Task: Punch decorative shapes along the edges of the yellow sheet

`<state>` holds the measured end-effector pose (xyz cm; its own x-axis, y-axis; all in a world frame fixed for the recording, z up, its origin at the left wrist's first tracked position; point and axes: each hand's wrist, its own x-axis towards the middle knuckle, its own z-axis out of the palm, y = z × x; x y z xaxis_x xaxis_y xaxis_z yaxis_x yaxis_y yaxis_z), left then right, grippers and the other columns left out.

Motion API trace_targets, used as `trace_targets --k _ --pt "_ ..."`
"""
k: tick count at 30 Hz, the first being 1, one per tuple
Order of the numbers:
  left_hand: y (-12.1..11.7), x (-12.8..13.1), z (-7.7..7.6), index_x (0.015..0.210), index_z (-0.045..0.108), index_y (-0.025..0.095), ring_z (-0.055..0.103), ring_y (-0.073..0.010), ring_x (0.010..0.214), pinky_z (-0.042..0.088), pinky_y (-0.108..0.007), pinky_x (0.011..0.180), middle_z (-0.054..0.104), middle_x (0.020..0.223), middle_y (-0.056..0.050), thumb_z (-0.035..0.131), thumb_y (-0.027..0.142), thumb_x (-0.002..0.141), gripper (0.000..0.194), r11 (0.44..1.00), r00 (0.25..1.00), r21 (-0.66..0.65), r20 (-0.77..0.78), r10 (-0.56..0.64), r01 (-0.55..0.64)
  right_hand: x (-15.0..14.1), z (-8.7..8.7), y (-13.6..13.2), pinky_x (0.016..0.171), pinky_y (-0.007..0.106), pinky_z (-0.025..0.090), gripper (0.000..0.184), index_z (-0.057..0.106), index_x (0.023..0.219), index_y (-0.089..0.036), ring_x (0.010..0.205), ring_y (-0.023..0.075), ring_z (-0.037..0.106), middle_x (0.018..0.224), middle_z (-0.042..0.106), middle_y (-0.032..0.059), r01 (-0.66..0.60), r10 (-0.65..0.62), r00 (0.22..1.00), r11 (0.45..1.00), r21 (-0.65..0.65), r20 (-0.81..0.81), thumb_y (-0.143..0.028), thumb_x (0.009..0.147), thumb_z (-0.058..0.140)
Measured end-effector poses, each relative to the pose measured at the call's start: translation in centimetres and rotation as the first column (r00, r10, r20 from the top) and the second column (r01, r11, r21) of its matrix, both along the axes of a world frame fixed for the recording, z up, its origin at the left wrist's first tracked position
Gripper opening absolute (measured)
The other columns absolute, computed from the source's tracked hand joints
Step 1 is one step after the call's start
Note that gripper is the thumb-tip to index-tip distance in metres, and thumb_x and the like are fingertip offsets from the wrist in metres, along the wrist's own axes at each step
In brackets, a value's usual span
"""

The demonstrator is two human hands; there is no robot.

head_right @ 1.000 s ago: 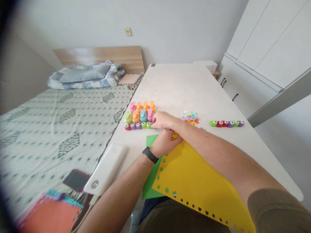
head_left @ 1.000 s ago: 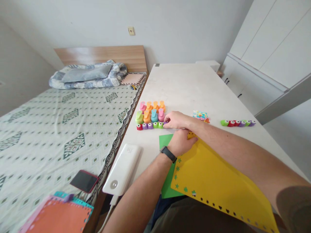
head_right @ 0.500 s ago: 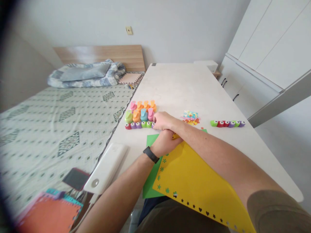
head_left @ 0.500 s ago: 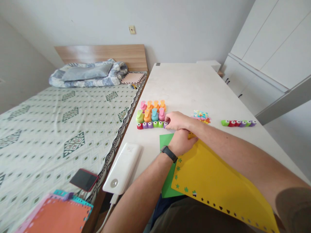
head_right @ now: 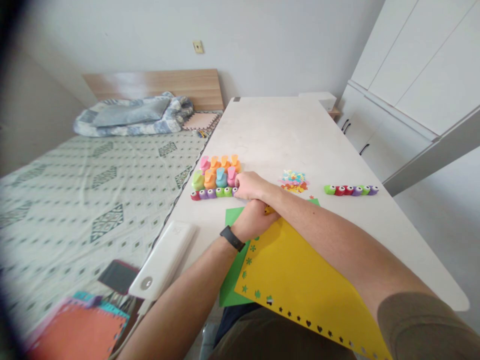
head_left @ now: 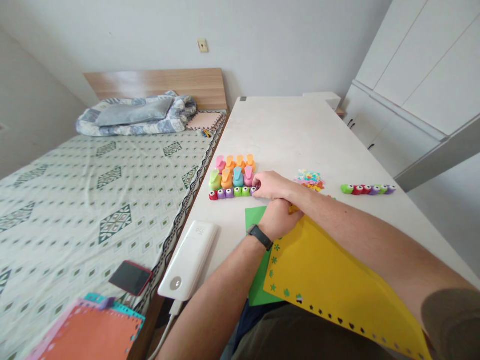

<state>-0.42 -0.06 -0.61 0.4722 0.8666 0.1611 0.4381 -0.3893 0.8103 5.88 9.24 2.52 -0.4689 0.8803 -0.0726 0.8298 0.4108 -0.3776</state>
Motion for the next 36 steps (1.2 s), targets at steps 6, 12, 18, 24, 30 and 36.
trace_targets --k 6,12,18,24,30,36 --pt "0.0 0.0 0.3 0.12 0.067 0.017 0.067 -0.0274 0.11 0.054 -0.04 0.096 0.073 0.12 -0.009 0.063 0.028 0.086 0.037 1.0 1.0 -0.017 -0.002 -0.01 0.01 1.2 0.6 -0.4 0.065 0.024 0.043 0.038 0.073 0.104 -0.019 0.082 0.0177 0.067 0.099 0.076 0.0046 0.042 -0.042 0.993 0.999 0.004 -0.108 -0.04 0.073 0.076" --pt "-0.1 -0.1 0.8 0.107 0.074 0.019 0.071 -0.0257 0.094 0.055 -0.037 0.088 0.077 0.103 -0.008 0.063 0.035 0.087 0.028 0.997 0.993 -0.071 -0.111 0.026 -0.034 5.4 2.2 -1.9 0.07 0.025 0.046 0.031 0.072 0.098 -0.017 0.079 0.0165 0.066 0.091 0.075 0.0055 0.167 -0.148 0.951 0.985 0.046 -0.27 -0.043 0.08 0.071" --pt "-0.2 -0.1 1.1 0.105 0.075 0.021 0.071 -0.0231 0.096 0.054 -0.031 0.084 0.077 0.103 -0.006 0.062 0.034 0.087 0.026 0.997 0.993 -0.067 -0.117 0.017 -0.025 12.1 2.3 -4.3 0.065 0.029 0.048 0.032 0.073 0.099 -0.02 0.071 0.0173 0.065 0.083 0.074 0.0053 0.326 -0.3 0.881 0.945 0.011 -0.366 -0.047 0.083 0.069" --pt "-0.1 -0.1 1.0 0.105 0.075 0.021 0.07 -0.0227 0.094 0.053 -0.03 0.08 0.077 0.101 -0.006 0.061 0.034 0.087 0.026 0.996 0.992 -0.079 -0.123 0.023 -0.033 20.7 2.0 -6.2 0.068 0.032 0.05 0.037 0.073 0.105 -0.02 0.077 0.0202 0.066 0.091 0.075 0.0067 0.517 -0.453 0.817 0.85 0.104 -0.355 -0.05 0.082 0.068" --pt "-0.1 0.0 1.2 0.104 0.075 0.023 0.07 -0.0223 0.091 0.052 -0.031 0.08 0.077 0.1 -0.004 0.061 0.034 0.087 0.025 0.994 0.993 -0.107 -0.12 0.015 -0.028 27.8 1.5 -7.4 0.076 0.038 0.051 0.036 0.074 0.104 -0.023 0.082 0.0242 0.068 0.094 0.076 0.0067 0.693 -0.631 0.716 0.692 0.199 -0.298 -0.052 0.084 0.065" --pt "0.0 0.0 1.4 0.104 0.074 0.022 0.07 -0.0217 0.089 0.051 -0.031 0.078 0.076 0.098 -0.004 0.062 0.036 0.086 0.026 0.988 0.993 -0.148 -0.117 0.024 -0.042 28.4 -0.4 -7.7 0.089 0.041 0.049 0.037 0.076 0.105 -0.019 0.1 0.0285 0.068 0.11 0.074 0.0117 0.524 -0.512 0.85 0.792 0.314 -0.125 -0.047 0.081 0.067"
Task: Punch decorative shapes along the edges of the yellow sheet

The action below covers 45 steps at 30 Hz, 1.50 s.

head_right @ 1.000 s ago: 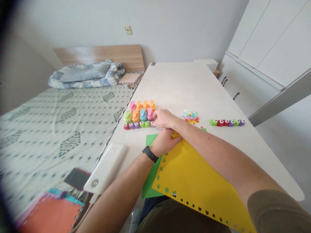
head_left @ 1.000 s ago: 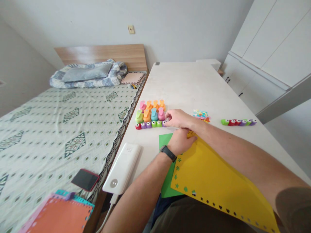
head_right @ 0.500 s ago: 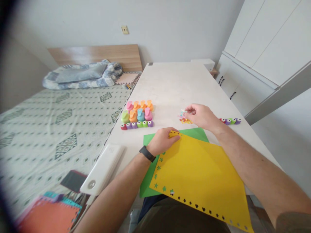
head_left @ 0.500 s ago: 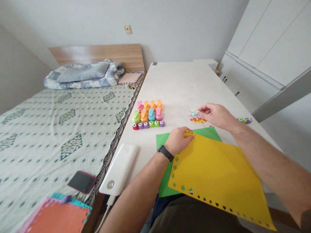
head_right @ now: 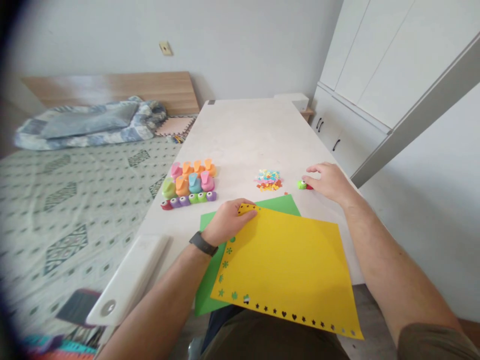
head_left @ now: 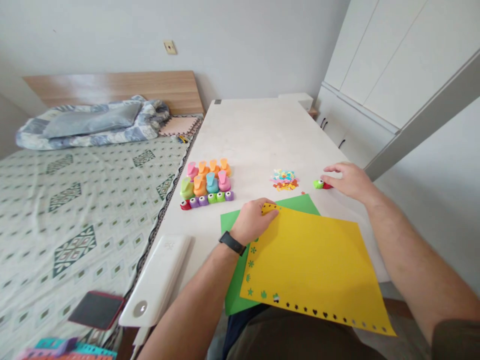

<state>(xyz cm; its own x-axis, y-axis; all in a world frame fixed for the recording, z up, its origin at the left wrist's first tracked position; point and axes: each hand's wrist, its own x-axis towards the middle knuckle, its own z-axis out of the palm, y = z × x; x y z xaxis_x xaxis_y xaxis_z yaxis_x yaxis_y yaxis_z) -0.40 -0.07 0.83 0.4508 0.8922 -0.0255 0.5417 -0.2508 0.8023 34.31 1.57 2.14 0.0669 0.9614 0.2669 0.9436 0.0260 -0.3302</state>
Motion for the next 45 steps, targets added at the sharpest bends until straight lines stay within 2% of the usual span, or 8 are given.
trace_targets --k 4,8,13,18,24,30,34,45 --pt "0.0 0.0 0.1 0.105 0.074 0.022 0.069 -0.021 0.086 0.05 -0.031 0.075 0.076 0.096 -0.003 0.062 0.037 0.086 0.027 1.0 1.0 -0.022 0.005 0.008 -0.008 -0.7 -1.6 0.1 0.1 0.046 0.042 0.031 0.077 0.099 -0.018 0.105 0.031 0.065 0.106 0.075 0.0137 -0.112 0.112 0.981 0.994 -0.003 0.157 -0.039 0.08 0.067" --pt "-0.1 0.2 0.2 0.105 0.073 0.022 0.068 -0.0199 0.081 0.048 -0.03 0.071 0.075 0.093 -0.002 0.061 0.039 0.086 0.028 0.999 1.0 -0.035 0.0 0.006 -0.006 -0.4 -2.6 0.1 0.1 0.048 0.038 0.022 0.077 0.095 -0.02 0.104 0.0302 0.064 0.104 0.075 0.0119 -0.15 0.148 0.975 0.989 -0.002 0.168 -0.033 0.082 0.065" --pt "0.0 0.3 0.3 0.105 0.073 0.022 0.068 -0.0194 0.079 0.047 -0.03 0.068 0.075 0.092 -0.002 0.061 0.04 0.086 0.028 0.999 1.0 -0.044 -0.007 0.007 -0.007 -0.9 -1.9 -0.6 0.097 0.047 0.04 0.014 0.074 0.088 -0.022 0.098 0.0291 0.063 0.096 0.075 0.0096 -0.14 0.135 0.988 0.988 0.069 0.069 -0.034 0.083 0.068" --pt "-0.1 0.2 0.4 0.106 0.073 0.022 0.069 -0.0197 0.082 0.049 -0.03 0.071 0.076 0.095 -0.001 0.062 0.039 0.086 0.028 0.999 1.0 -0.033 -0.001 0.013 -0.013 -2.8 -1.0 -1.8 0.075 0.038 0.049 0.025 0.068 0.103 -0.025 0.081 0.0224 0.065 0.11 0.074 0.007 -0.04 0.056 0.971 0.997 0.073 -0.234 -0.042 0.086 0.067" --pt "0.0 0.2 0.4 0.106 0.073 0.023 0.07 -0.0199 0.088 0.051 -0.031 0.077 0.076 0.1 -0.001 0.062 0.039 0.087 0.027 1.0 0.999 0.0 0.04 0.008 -0.008 -6.3 0.1 -1.9 0.073 0.036 0.053 0.031 0.06 0.101 -0.023 0.083 0.0205 0.068 0.104 0.073 0.0071 -0.329 0.25 0.777 0.944 -0.035 -0.578 -0.045 0.083 0.071" --pt "0.1 0.1 0.3 0.108 0.072 0.022 0.07 -0.021 0.091 0.054 -0.03 0.077 0.076 0.103 -0.004 0.06 0.042 0.089 0.029 1.0 0.996 -0.004 0.091 0.008 -0.008 -10.1 2.5 -1.8 0.077 0.033 0.053 0.039 0.064 0.114 -0.022 0.092 0.0198 0.066 0.111 0.071 0.0071 -0.528 0.359 0.706 0.842 -0.115 -0.611 -0.034 0.078 0.075" --pt "0.1 0.0 0.3 0.108 0.072 0.022 0.07 -0.0211 0.092 0.054 -0.029 0.076 0.076 0.103 -0.004 0.06 0.043 0.09 0.03 1.0 0.993 -0.004 0.113 0.02 -0.02 -11.0 2.2 -2.1 0.079 0.034 0.053 0.038 0.068 0.115 -0.021 0.089 0.019 0.065 0.113 0.071 0.0073 -0.494 0.324 0.751 0.854 -0.165 -0.575 -0.029 0.078 0.073" --pt "0.2 0.1 0.0 0.106 0.072 0.02 0.07 -0.0209 0.088 0.053 -0.029 0.073 0.076 0.101 -0.005 0.063 0.041 0.088 0.029 0.999 0.988 0.003 0.148 0.037 -0.038 -11.1 0.9 -2.4 0.082 0.038 0.053 0.045 0.067 0.118 -0.019 0.089 0.0207 0.063 0.116 0.069 0.01 -0.5 0.297 0.722 0.848 -0.175 -0.624 -0.03 0.076 0.075"
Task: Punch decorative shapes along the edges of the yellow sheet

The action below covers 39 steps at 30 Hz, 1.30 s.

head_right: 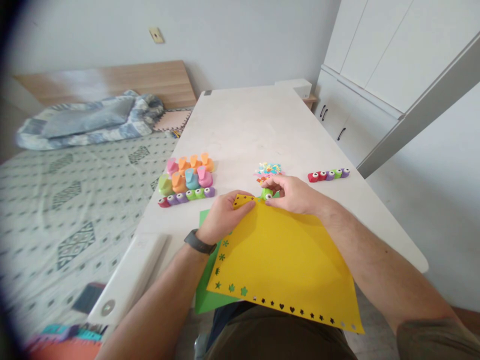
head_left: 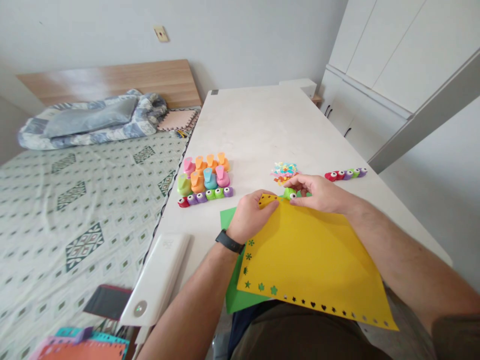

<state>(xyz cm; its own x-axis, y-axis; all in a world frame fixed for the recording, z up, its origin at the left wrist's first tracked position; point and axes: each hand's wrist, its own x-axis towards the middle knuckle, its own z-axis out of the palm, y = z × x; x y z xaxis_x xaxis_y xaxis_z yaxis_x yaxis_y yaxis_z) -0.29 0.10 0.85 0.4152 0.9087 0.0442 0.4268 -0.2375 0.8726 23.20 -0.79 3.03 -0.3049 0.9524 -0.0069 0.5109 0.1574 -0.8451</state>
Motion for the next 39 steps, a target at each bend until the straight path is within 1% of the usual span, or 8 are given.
trace_targets --k 7,15,17,20,24,33,36,39 --pt "0.1 0.1 -0.1 0.106 0.071 0.02 0.07 -0.0208 0.088 0.053 -0.028 0.073 0.076 0.102 -0.005 0.062 0.043 0.089 0.03 1.0 1.0 -0.025 -0.005 0.008 -0.008 0.1 -0.1 -0.5 0.082 0.037 0.053 0.047 0.068 0.121 -0.02 0.09 0.0206 0.065 0.114 0.071 0.0089 0.008 -0.01 0.997 1.0 0.029 0.07 -0.031 0.076 0.075" --pt "0.1 0.1 -0.2 0.1 0.07 0.019 0.068 -0.0184 0.08 0.051 -0.026 0.066 0.075 0.094 -0.004 0.063 0.046 0.087 0.03 0.998 0.999 -0.061 0.032 0.006 -0.004 0.2 -1.3 -0.4 0.083 0.036 0.053 0.051 0.066 0.124 -0.02 0.092 0.0212 0.065 0.117 0.071 0.0087 -0.058 0.058 0.998 0.998 -0.014 0.032 -0.037 0.078 0.076" --pt "0.2 0.1 -0.2 0.099 0.069 0.019 0.067 -0.0177 0.078 0.05 -0.025 0.065 0.074 0.091 -0.004 0.064 0.046 0.087 0.03 0.997 0.999 -0.071 0.037 -0.001 0.003 0.3 -1.3 -0.4 0.084 0.036 0.053 0.051 0.065 0.125 -0.02 0.093 0.021 0.065 0.119 0.07 0.0086 -0.067 0.067 0.997 0.997 -0.027 0.024 -0.038 0.079 0.076" --pt "0.2 0.1 -0.3 0.099 0.068 0.018 0.065 -0.0169 0.076 0.049 -0.025 0.064 0.073 0.089 -0.004 0.064 0.046 0.087 0.031 0.996 0.999 -0.086 0.049 -0.012 0.016 0.3 -1.3 -0.3 0.085 0.036 0.053 0.049 0.066 0.125 -0.02 0.094 0.0209 0.065 0.115 0.071 0.0082 -0.085 0.085 0.996 0.996 -0.032 0.006 -0.037 0.08 0.075" --pt "0.3 0.2 -0.4 0.099 0.066 0.017 0.065 -0.0158 0.076 0.049 -0.024 0.065 0.072 0.09 -0.005 0.064 0.044 0.088 0.03 0.996 0.997 -0.079 0.067 -0.038 0.044 0.3 -1.5 -0.3 0.086 0.035 0.052 0.047 0.067 0.122 -0.019 0.095 0.0205 0.065 0.107 0.071 0.0076 -0.106 0.103 0.993 0.993 -0.046 -0.051 -0.037 0.08 0.075" --pt "0.4 0.2 -0.5 0.1 0.065 0.016 0.063 -0.0142 0.074 0.047 -0.023 0.063 0.07 0.088 -0.004 0.063 0.044 0.089 0.03 0.992 0.994 -0.101 0.093 -0.063 0.072 1.0 -2.6 0.1 0.094 0.038 0.052 0.052 0.064 0.125 -0.02 0.103 0.0212 0.065 0.112 0.07 0.0073 -0.151 0.096 0.962 0.967 -0.203 -0.257 -0.039 0.079 0.078" --pt "0.4 0.2 -0.4 0.1 0.065 0.016 0.062 -0.0136 0.072 0.047 -0.023 0.062 0.069 0.086 -0.003 0.064 0.045 0.088 0.031 0.992 0.993 -0.108 0.102 -0.059 0.07 0.8 -2.4 0.1 0.091 0.036 0.053 0.054 0.065 0.123 -0.019 0.099 0.0197 0.065 0.108 0.07 0.0062 -0.141 0.073 0.957 0.963 -0.23 -0.28 -0.039 0.076 0.081" --pt "0.3 0.3 -0.3 0.099 0.064 0.016 0.061 -0.013 0.071 0.046 -0.022 0.06 0.068 0.084 -0.003 0.064 0.044 0.088 0.03 0.992 0.992 -0.104 0.111 -0.054 0.066 0.5 -1.9 0.1 0.084 0.034 0.053 0.051 0.066 0.12 -0.019 0.091 0.0174 0.064 0.102 0.069 0.0044 -0.177 0.1 0.945 0.957 -0.23 -0.31 -0.039 0.075 0.081"
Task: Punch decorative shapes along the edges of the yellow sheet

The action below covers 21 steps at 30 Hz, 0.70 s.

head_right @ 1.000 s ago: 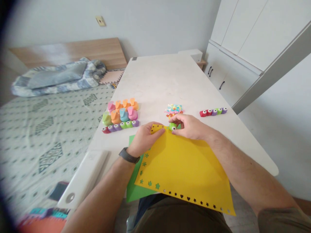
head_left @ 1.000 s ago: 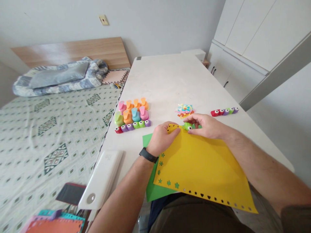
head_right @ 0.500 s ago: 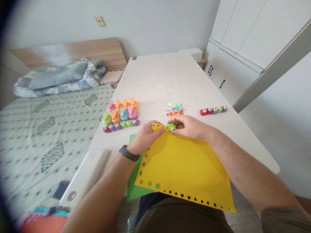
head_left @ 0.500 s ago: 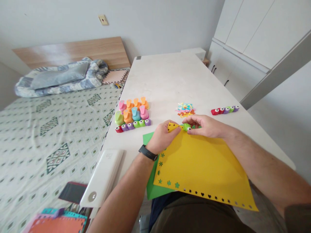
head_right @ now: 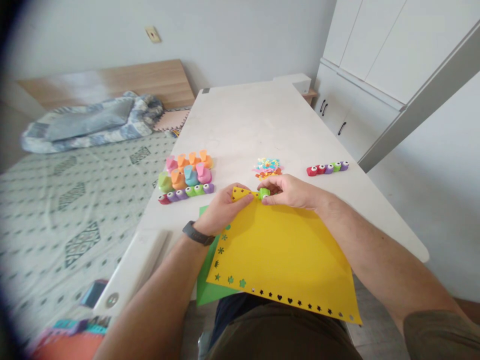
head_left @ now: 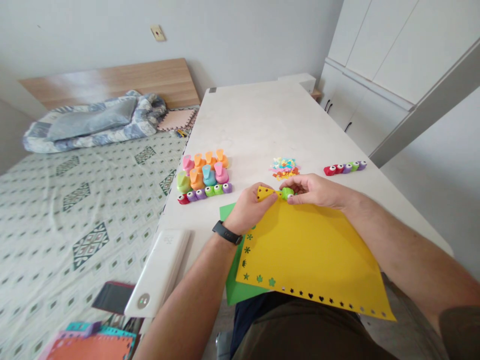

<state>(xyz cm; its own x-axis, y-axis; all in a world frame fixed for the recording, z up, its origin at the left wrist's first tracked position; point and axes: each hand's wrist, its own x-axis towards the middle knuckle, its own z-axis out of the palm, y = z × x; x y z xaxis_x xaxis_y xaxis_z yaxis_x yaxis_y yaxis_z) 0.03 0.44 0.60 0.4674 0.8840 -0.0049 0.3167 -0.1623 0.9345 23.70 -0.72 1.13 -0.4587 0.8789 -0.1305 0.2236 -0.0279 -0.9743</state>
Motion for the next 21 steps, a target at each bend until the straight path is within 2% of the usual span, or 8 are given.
trace_targets --k 4,7,11,21 --pt "0.09 0.01 0.06 0.099 0.063 0.017 0.062 -0.0131 0.07 0.046 -0.022 0.06 0.068 0.083 -0.002 0.063 0.042 0.089 0.027 1.0 1.0 -0.012 0.007 0.009 -0.009 -0.25 0.55 -0.06 0.077 0.031 0.052 0.049 0.067 0.12 -0.021 0.082 0.0156 0.061 0.093 0.067 0.002 0.005 -0.006 1.0 1.0 0.028 0.019 -0.041 0.077 0.079" --pt "0.13 -0.07 0.1 0.101 0.063 0.017 0.063 -0.0136 0.071 0.047 -0.023 0.06 0.069 0.085 -0.003 0.062 0.042 0.09 0.027 1.0 1.0 -0.025 0.009 -0.002 0.002 -0.21 0.6 -0.03 0.076 0.032 0.052 0.047 0.067 0.12 -0.022 0.083 0.017 0.061 0.092 0.067 0.0022 0.004 -0.005 0.999 0.999 0.037 0.046 -0.044 0.08 0.076" --pt "0.09 -0.19 0.22 0.101 0.063 0.017 0.064 -0.0141 0.072 0.048 -0.024 0.062 0.07 0.086 -0.003 0.063 0.043 0.089 0.028 1.0 1.0 -0.027 0.004 0.006 -0.006 -0.27 0.64 -0.14 0.081 0.033 0.051 0.046 0.065 0.121 -0.021 0.09 0.0185 0.062 0.099 0.068 0.0042 -0.011 0.011 1.0 1.0 -0.012 0.015 -0.043 0.082 0.075" --pt "0.0 -0.02 0.06 0.099 0.064 0.016 0.063 -0.0142 0.073 0.047 -0.023 0.062 0.07 0.086 -0.004 0.064 0.043 0.088 0.029 0.999 1.0 -0.033 -0.006 0.01 -0.01 -0.28 0.23 -0.19 0.075 0.029 0.049 0.041 0.064 0.109 -0.017 0.081 0.0145 0.061 0.092 0.067 0.003 0.01 -0.016 0.996 0.997 -0.075 -0.083 -0.033 0.076 0.082"
